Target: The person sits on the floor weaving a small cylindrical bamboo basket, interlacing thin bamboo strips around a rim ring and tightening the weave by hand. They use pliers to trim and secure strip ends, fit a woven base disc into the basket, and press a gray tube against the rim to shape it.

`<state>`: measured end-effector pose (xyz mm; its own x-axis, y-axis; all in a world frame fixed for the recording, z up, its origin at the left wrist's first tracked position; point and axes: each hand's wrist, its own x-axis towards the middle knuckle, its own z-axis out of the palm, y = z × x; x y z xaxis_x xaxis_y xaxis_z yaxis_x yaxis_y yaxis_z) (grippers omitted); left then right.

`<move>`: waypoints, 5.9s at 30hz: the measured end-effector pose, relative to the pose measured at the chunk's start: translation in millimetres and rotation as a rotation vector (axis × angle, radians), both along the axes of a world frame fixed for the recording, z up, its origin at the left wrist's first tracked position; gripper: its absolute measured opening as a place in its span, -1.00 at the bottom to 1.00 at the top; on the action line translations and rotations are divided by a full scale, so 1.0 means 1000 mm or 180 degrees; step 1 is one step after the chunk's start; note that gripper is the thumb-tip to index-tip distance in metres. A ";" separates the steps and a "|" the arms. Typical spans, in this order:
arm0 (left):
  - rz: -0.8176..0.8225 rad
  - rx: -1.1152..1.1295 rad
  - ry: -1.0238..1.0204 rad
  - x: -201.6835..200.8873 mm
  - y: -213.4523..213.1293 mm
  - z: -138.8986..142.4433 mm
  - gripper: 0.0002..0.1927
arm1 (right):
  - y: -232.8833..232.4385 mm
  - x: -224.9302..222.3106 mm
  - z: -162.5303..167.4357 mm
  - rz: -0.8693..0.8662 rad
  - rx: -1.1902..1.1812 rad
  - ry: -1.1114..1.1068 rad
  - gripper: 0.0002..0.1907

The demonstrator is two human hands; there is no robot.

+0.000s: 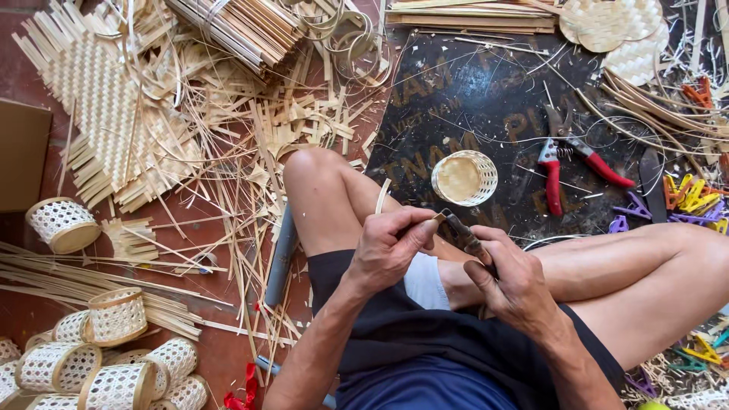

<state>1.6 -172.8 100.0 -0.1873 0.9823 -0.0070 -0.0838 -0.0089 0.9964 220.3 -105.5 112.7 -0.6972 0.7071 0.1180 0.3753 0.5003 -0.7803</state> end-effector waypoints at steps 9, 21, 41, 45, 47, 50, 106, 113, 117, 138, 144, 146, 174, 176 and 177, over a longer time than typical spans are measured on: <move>-0.0042 0.0130 0.0632 0.000 -0.002 0.004 -0.85 | -0.009 0.006 -0.007 -0.0029 0.0566 -0.0210 -0.77; -0.0382 -0.0060 0.0268 -0.013 -0.016 0.000 -0.81 | -0.012 0.013 -0.039 0.0719 -0.4126 0.1103 -0.69; -0.0325 0.0100 0.0686 -0.013 -0.018 0.005 -0.88 | -0.027 0.016 -0.051 0.0605 -0.2831 0.0921 -0.63; -0.0175 0.0199 0.0879 -0.008 -0.017 0.006 -0.89 | -0.033 0.015 -0.046 0.0236 -0.0512 0.0450 -0.73; -0.0210 0.0230 0.0976 -0.007 -0.017 0.005 -0.90 | -0.033 0.017 -0.044 0.0273 -0.1386 0.0450 -0.80; -0.0266 0.0207 0.1091 -0.009 -0.020 0.002 -0.89 | -0.026 0.018 -0.042 0.0512 -0.3619 0.0775 -0.86; 0.0276 0.0046 0.2829 0.008 0.090 -0.103 -0.86 | 0.084 0.174 -0.082 -0.1010 -0.1904 0.4020 -0.70; -0.2420 0.1358 0.4462 0.015 0.163 -0.080 -0.90 | 0.072 0.165 -0.099 -0.0873 -0.2722 0.4647 -0.69; -0.2501 0.1616 0.4027 0.021 0.167 -0.069 -0.89 | 0.065 0.157 -0.113 -0.0820 -0.2742 0.4626 -0.64; -0.1089 0.1069 -0.2329 -0.017 0.037 0.009 -0.84 | 0.074 0.082 -0.018 0.0059 -0.2557 0.3214 -0.74; -0.1641 0.1760 0.1571 -0.036 0.055 0.002 -0.81 | 0.068 0.038 0.020 0.1002 0.0427 0.0306 -0.82; -0.1529 0.1972 0.2287 -0.027 0.059 -0.014 -0.80 | 0.062 0.020 0.003 0.1028 0.0945 -0.0049 -0.81; -0.1451 0.2279 0.3655 -0.020 0.064 -0.066 -0.76 | 0.065 0.011 -0.047 0.1146 0.1681 -0.0489 -0.72; -0.1436 0.2345 0.3625 -0.021 0.064 -0.066 -0.77 | 0.065 0.011 -0.046 0.1163 0.1702 -0.0573 -0.75; -0.1461 0.2342 0.3628 -0.021 0.064 -0.066 -0.77 | 0.064 0.011 -0.045 0.1192 0.1717 -0.0631 -0.77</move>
